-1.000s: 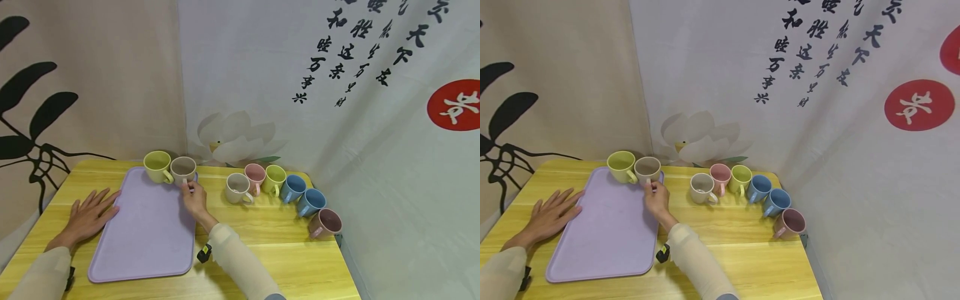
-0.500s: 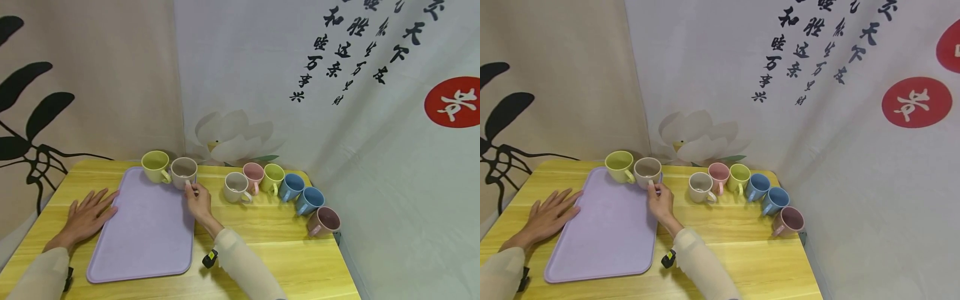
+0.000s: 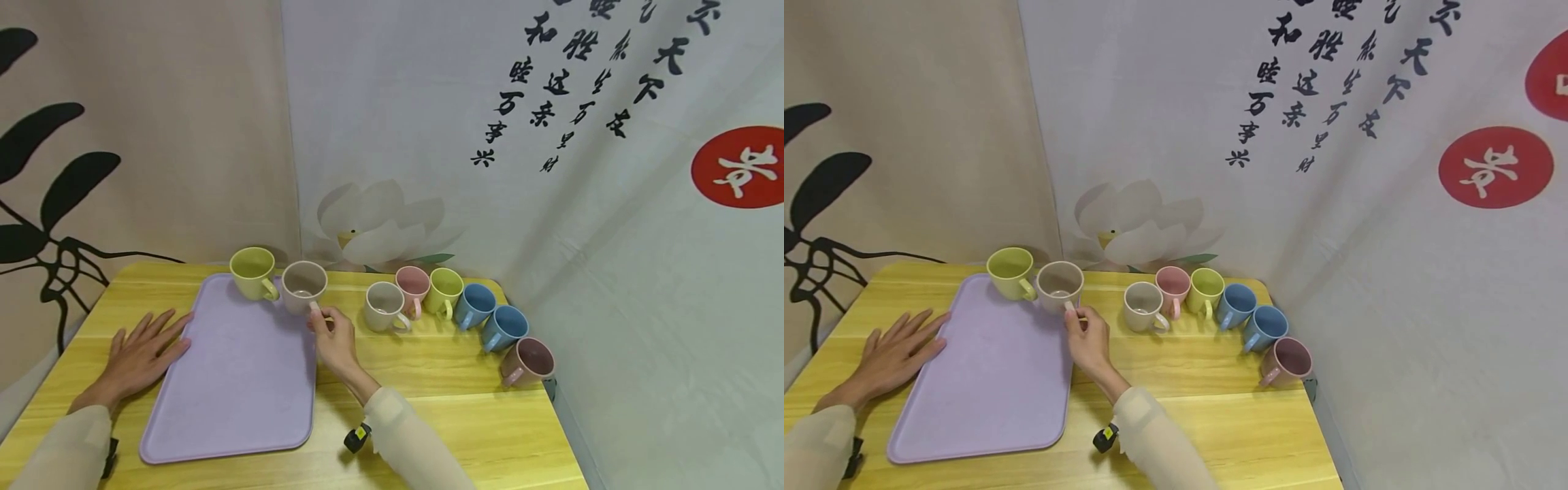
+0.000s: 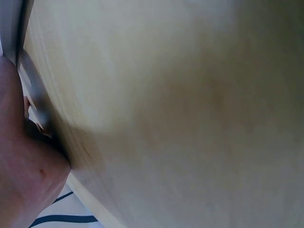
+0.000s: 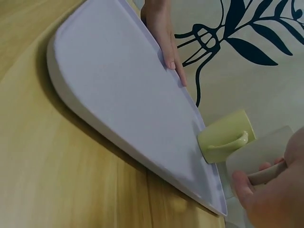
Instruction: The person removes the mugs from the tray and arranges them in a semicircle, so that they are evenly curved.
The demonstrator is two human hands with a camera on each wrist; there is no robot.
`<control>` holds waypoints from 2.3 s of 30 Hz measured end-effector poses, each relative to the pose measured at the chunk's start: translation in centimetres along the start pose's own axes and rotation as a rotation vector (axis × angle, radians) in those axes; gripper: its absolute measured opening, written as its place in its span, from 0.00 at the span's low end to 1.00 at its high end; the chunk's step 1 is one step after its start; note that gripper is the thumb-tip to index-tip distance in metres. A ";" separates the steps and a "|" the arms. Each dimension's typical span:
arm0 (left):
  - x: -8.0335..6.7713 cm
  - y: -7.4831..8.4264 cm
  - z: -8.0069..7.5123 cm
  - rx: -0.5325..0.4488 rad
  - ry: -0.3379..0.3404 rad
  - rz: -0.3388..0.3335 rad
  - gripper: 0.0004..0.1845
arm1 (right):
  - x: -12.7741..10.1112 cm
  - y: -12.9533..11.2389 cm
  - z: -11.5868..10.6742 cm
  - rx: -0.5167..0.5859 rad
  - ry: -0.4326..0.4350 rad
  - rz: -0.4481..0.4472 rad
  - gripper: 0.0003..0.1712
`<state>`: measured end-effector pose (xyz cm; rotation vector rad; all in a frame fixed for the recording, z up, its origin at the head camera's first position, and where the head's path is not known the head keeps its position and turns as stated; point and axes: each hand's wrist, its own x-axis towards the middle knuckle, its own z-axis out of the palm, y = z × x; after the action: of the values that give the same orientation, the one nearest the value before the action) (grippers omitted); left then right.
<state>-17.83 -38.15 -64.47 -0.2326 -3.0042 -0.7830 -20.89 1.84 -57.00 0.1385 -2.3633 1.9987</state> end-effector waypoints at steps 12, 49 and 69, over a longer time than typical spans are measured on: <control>0.0 0.2 0.0 0.010 0.013 0.008 0.37 | -1.8 -0.7 -3.1 -0.026 -0.042 -0.016 0.17; 0.1 -0.3 0.1 0.003 -0.015 -0.003 0.38 | -5.0 2.6 -13.4 -0.130 -0.061 -0.162 0.13; 0.0 -0.2 0.0 -0.016 -0.018 -0.009 0.38 | -4.8 4.8 -15.8 -0.175 -0.097 -0.163 0.12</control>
<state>-17.88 -38.33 -64.55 -0.2277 -3.0192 -0.8099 -16.92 18.41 -59.49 0.4148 -2.4801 1.7428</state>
